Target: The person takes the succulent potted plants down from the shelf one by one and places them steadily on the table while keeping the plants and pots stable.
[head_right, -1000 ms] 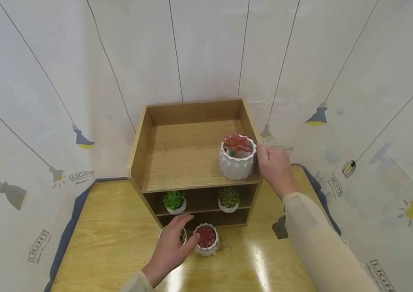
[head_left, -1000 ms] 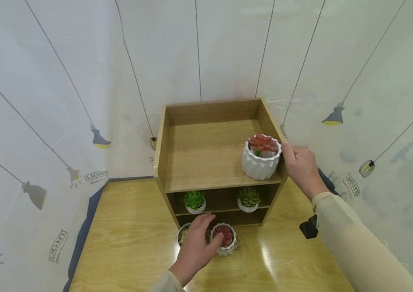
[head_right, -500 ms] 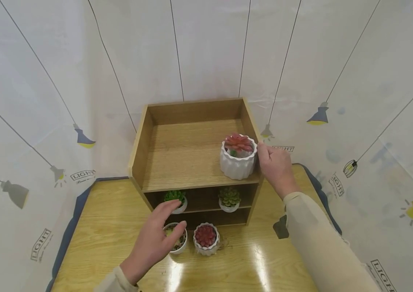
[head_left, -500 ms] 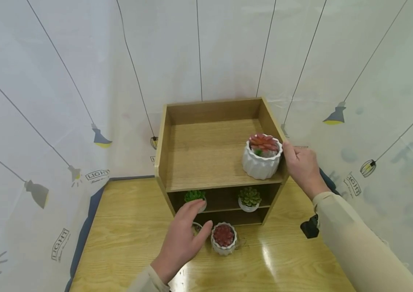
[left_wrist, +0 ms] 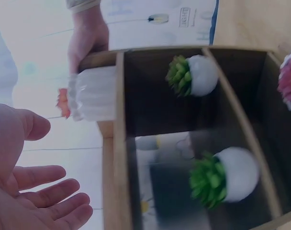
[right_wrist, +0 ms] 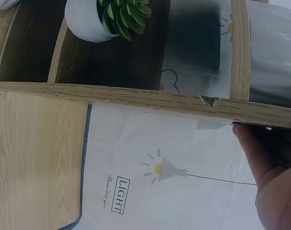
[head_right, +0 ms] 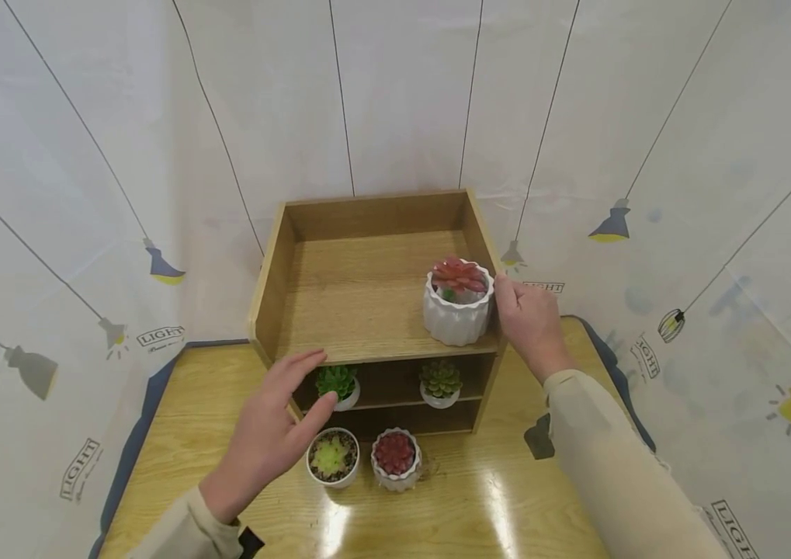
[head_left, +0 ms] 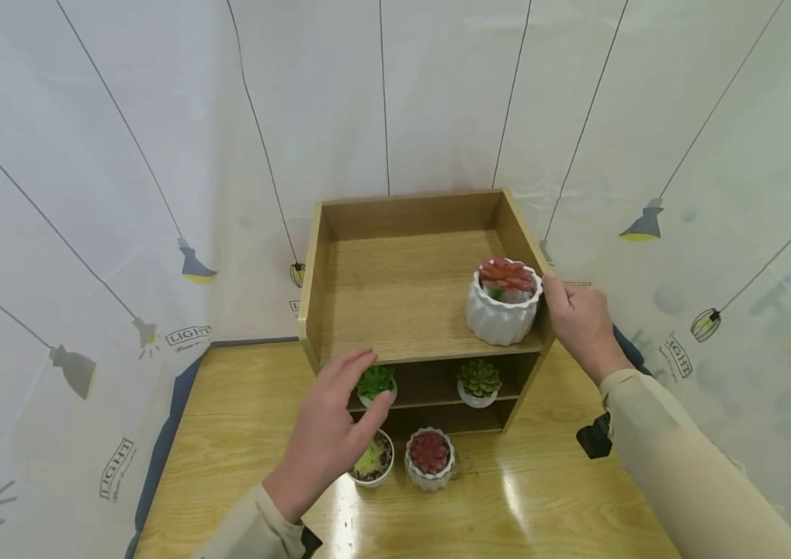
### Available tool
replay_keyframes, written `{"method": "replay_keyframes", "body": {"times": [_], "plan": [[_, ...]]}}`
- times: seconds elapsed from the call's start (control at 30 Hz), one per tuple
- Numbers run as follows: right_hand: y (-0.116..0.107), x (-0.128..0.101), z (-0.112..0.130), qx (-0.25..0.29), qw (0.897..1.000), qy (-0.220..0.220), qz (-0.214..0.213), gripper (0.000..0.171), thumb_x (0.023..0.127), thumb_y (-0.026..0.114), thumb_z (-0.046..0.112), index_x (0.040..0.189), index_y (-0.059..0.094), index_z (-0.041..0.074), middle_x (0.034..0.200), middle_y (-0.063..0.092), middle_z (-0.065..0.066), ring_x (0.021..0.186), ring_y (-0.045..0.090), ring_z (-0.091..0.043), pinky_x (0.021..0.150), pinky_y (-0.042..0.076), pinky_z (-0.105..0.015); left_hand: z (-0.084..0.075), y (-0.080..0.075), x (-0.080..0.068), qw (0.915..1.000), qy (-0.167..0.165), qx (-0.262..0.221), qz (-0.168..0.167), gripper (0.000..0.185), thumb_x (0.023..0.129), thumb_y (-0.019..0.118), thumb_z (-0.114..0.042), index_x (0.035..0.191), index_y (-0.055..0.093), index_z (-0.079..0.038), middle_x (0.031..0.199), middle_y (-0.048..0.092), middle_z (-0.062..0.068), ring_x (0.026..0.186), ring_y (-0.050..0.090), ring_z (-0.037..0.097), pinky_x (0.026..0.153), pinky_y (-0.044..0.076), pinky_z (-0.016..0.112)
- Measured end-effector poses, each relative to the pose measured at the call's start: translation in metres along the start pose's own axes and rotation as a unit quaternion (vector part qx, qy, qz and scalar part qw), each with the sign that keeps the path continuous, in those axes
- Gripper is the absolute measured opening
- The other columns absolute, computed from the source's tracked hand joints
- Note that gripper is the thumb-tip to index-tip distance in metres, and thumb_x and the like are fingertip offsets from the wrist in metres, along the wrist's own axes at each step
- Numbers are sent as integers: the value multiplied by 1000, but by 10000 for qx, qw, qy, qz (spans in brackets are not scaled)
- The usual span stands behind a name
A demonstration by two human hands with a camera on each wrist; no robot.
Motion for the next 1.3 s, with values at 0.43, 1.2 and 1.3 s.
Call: {"method": "replay_keyframes", "body": {"times": [0.43,1.2,1.3], "plan": [[1,0,-2,43,9999,49,87,63,111,35,40,55,39,12,49,35,4,48,35,-17,45,26,-28,-7,-38,42,9982,446,130,-373,50,95,73,-15,138,60,6,139,61,23,130,58,37,108,48,53],[1,-2,1,36,9999,82,95,62,111,35,39,56,37,12,52,34,3,50,33,-17,46,26,-28,33,-61,75,9976,-638,135,-235,46,100,65,-19,140,59,3,142,58,22,132,54,38,110,45,55],[1,-1,1,73,9999,68,88,62,111,35,39,55,38,12,52,34,3,50,33,-17,46,26,-28,40,-64,78,9966,-749,156,-303,45,100,65,-18,139,60,3,141,59,22,130,56,39,109,46,56]]}}
Point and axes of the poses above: each hand's wrist, its own x-axis towards the middle knuckle, its own y-axis out of the palm, z = x × y, the point moved 5 cm from there along x, towards the middle knuckle
